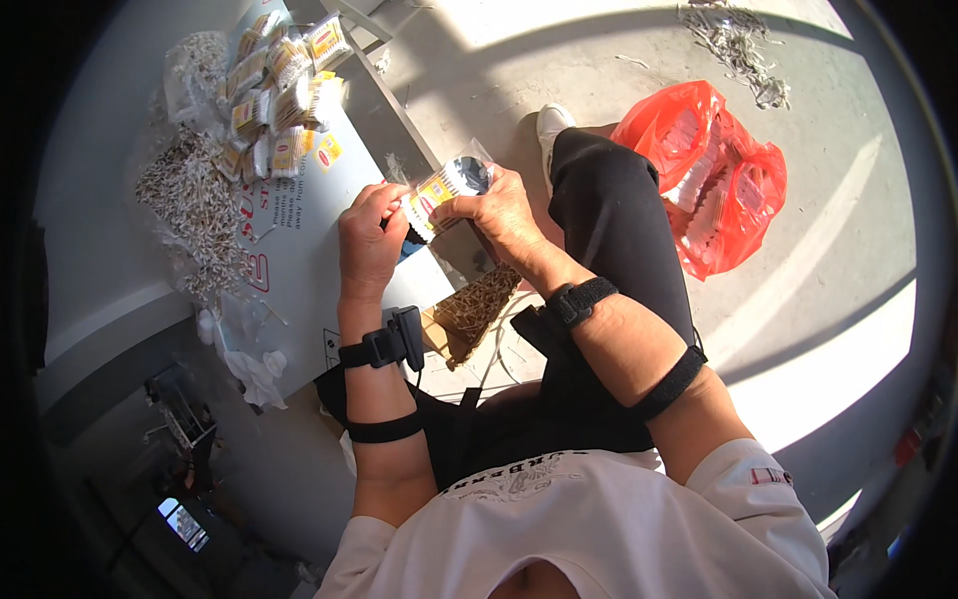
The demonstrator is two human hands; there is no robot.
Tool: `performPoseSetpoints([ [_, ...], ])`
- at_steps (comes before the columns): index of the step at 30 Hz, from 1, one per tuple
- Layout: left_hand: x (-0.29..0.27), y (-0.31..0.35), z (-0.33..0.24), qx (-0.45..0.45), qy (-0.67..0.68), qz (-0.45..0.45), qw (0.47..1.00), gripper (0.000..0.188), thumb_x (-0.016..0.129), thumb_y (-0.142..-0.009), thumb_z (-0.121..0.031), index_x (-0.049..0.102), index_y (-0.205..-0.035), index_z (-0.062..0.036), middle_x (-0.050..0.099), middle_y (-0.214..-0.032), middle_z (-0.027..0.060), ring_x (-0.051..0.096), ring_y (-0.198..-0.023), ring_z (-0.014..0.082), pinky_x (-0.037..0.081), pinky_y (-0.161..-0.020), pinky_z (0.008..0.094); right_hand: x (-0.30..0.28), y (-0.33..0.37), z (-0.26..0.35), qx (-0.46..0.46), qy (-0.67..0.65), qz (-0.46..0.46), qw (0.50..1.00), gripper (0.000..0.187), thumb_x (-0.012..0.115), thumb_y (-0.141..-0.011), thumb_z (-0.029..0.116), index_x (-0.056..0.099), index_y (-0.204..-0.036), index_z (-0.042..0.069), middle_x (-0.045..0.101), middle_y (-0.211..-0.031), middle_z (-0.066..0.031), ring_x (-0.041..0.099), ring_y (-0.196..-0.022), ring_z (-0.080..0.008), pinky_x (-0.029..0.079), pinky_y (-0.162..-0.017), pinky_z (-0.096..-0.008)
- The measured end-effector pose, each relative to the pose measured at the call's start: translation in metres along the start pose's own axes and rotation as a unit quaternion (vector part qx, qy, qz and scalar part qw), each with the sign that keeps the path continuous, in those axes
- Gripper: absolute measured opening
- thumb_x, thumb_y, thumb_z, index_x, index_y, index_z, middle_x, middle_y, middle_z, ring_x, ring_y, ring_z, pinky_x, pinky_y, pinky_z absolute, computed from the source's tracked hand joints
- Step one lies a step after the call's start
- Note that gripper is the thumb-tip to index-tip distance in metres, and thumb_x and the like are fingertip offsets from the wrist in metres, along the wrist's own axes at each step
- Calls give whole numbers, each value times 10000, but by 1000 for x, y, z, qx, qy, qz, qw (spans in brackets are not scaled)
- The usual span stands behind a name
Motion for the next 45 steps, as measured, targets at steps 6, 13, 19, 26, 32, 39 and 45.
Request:
performPoseSetpoints([
  [6,6,1,2,27,-10,-32,999,188,590,-743,54,618,-917,-11,625,-869,141,630,-798,335,531,-726,387,-1,-1,0,3,24,1,1000,344,733,-671,-71,579,-974,-21,681,-859,-117,674,-715,-168,556,-684,-267],
  [13,5,10,1,-5,49,-47,998,220,578,-750,63,625,-954,-4,632,-912,139,630,-796,312,526,-748,376,-1,1,0,7,14,-2,1000,351,736,-676,-62,575,-985,-23,678,-857,-113,671,-723,-164,553,-684,-265],
  [19,8,19,-5,-44,39,-54,997,263,583,-757,58,624,-1008,-9,638,-983,139,632,-887,311,521,-789,372,2,3,-1,-6,-5,-18,1000,355,724,-664,-102,575,-980,-37,671,-864,-118,667,-734,-179,557,-688,-282],
  [26,7,14,1,20,-34,-48,998,247,596,-762,55,619,-1003,5,634,-975,143,625,-899,324,523,-801,384,1,5,-7,-14,4,-57,998,406,742,-654,-114,566,-1013,-44,666,-903,-112,662,-787,-180,552,-740,-284],
  [32,12,16,0,-14,-5,-80,997,231,590,-762,69,617,-983,4,628,-955,140,626,-895,323,522,-802,374,3,7,-3,-13,61,-66,996,412,732,-662,-133,563,-1029,-48,662,-916,-107,661,-805,-182,545,-774,-282],
  [39,21,26,-22,-1,-79,-110,991,337,597,-796,22,567,-1132,11,567,-1185,164,532,-1134,346,449,-960,420,1,7,-5,-6,-34,-41,999,409,713,-665,-161,565,-1030,-48,656,-910,-111,653,-812,-175,548,-763,-286],
  [45,47,46,-54,-35,-201,50,978,727,547,-898,-385,274,-1466,-23,235,-1540,157,201,-1430,314,109,-1153,507,-10,2,-16,-36,-8,-51,998,372,730,-668,-118,575,-1001,-57,662,-891,-115,641,-771,-169,534,-710,-272],
])
Point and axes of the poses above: each hand's wrist, its own y-axis away from the middle knuckle, its own x-axis out of the palm, z = x × y, the point moved 1 cm from there along -y, towards the middle knuckle
